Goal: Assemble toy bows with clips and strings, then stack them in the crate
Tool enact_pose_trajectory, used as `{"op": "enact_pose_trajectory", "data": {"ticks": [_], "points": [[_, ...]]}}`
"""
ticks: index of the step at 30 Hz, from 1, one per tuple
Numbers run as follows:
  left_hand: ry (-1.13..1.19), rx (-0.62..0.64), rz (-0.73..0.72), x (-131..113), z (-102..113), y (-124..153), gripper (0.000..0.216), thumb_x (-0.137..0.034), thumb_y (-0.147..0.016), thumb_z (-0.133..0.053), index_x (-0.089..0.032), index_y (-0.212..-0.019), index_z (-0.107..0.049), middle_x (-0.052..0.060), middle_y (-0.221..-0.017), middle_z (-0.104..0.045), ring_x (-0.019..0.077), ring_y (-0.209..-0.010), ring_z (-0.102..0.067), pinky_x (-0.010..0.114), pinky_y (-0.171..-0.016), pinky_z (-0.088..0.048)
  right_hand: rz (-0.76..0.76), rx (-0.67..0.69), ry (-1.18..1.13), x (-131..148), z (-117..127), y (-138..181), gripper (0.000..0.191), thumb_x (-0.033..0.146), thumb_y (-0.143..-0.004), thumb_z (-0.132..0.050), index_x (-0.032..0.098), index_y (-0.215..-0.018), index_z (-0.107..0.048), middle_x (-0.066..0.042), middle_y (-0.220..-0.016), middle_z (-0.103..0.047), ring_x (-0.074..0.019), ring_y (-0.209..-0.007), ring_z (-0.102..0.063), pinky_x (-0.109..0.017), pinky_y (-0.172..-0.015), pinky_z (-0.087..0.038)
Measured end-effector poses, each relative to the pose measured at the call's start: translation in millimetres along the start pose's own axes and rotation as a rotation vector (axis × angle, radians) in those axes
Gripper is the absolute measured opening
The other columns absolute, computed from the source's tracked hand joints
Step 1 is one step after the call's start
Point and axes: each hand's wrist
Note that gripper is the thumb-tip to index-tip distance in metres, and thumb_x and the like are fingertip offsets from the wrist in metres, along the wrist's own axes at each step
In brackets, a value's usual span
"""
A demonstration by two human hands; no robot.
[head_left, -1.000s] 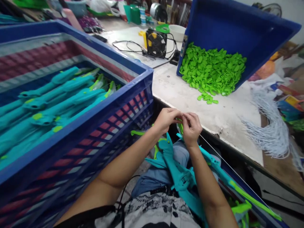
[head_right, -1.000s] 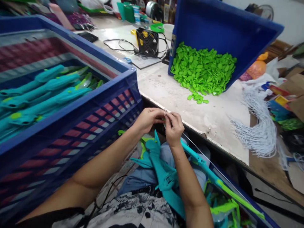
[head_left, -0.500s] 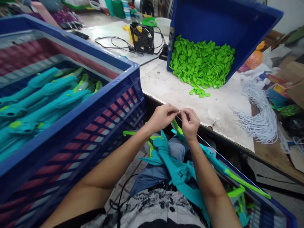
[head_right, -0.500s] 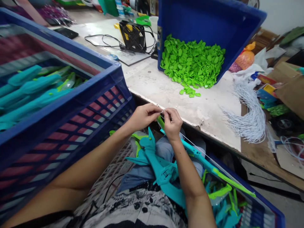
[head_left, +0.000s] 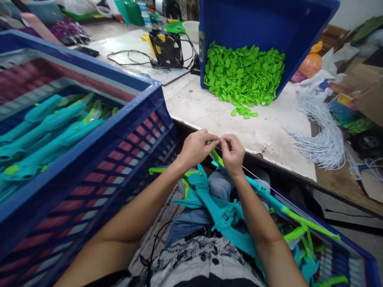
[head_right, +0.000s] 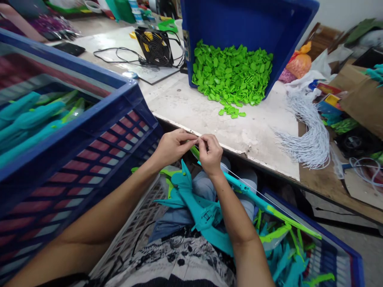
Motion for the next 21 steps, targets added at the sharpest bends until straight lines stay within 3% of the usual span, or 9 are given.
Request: {"op": "enact_pose_trajectory", "data": {"ticks": [4, 12, 16, 21], "points": [[0.073, -0.039, 0.055, -6, -2, -1, 0.019, -0.030, -0.080, -0.060, -0.018, -0.077, -0.073, 0.000, -0.068, -0.058, 0.0125, -0.064, -0.053, 0.025, -0.061, -0.039, -0.024, 0.030, -0.007, 0, 6, 1, 0.015, 0.023, -0.092, -0.049, 0.019, -0.079, -0.057, -0.003, -0.078, -0.061, -0.0139, -0.076, -0.059, -0.028, -0.072, -0.049], [0.245, 0.039, 0.069, -15, -1, -3, 0.019, -0.027, -0.081, -0.057, -0.016, -0.076, -0.072, 0.002, -0.073, -0.059, 0.0142, -0.072, -0.055, 0.026, -0.070, -0.045, -0.063, 0.003, -0.006, -8, 8, 3, 0.017, 0.028, -0.093, -0.048, 0.018, -0.082, -0.056, -0.003, -0.081, -0.058, -0.0136, -0.078, -0.059, -0.028, -0.073, -0.051], [0.255, 0.062, 0.071, -14, 2, -4, 0.019, -0.027, -0.079, -0.058, -0.015, -0.077, -0.073, 0.003, -0.074, -0.060, 0.0147, -0.073, -0.057, 0.026, -0.071, -0.045, -0.017, 0.124, -0.111, -10, 13, -3, 0.017, 0.032, -0.091, -0.055, 0.019, -0.100, -0.063, -0.004, -0.092, -0.064, -0.0136, -0.083, -0.062, -0.028, -0.074, -0.054], [0.328, 0.178, 0.079, -12, 7, -11, 0.021, -0.032, -0.078, -0.060, -0.016, -0.075, -0.072, 0.003, -0.075, -0.062, 0.0156, -0.075, -0.058, 0.027, -0.073, -0.046, 0.087, 0.194, -0.007, -7, 23, -12, 0.016, 0.028, -0.093, -0.054, 0.020, -0.090, -0.067, -0.004, -0.085, -0.068, -0.0146, -0.082, -0.063, -0.030, -0.076, -0.052]]}}
Point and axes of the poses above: each hand's wrist, its own y-axis away from the middle knuckle, its own z-axis out of the back of the hand, x = y × z
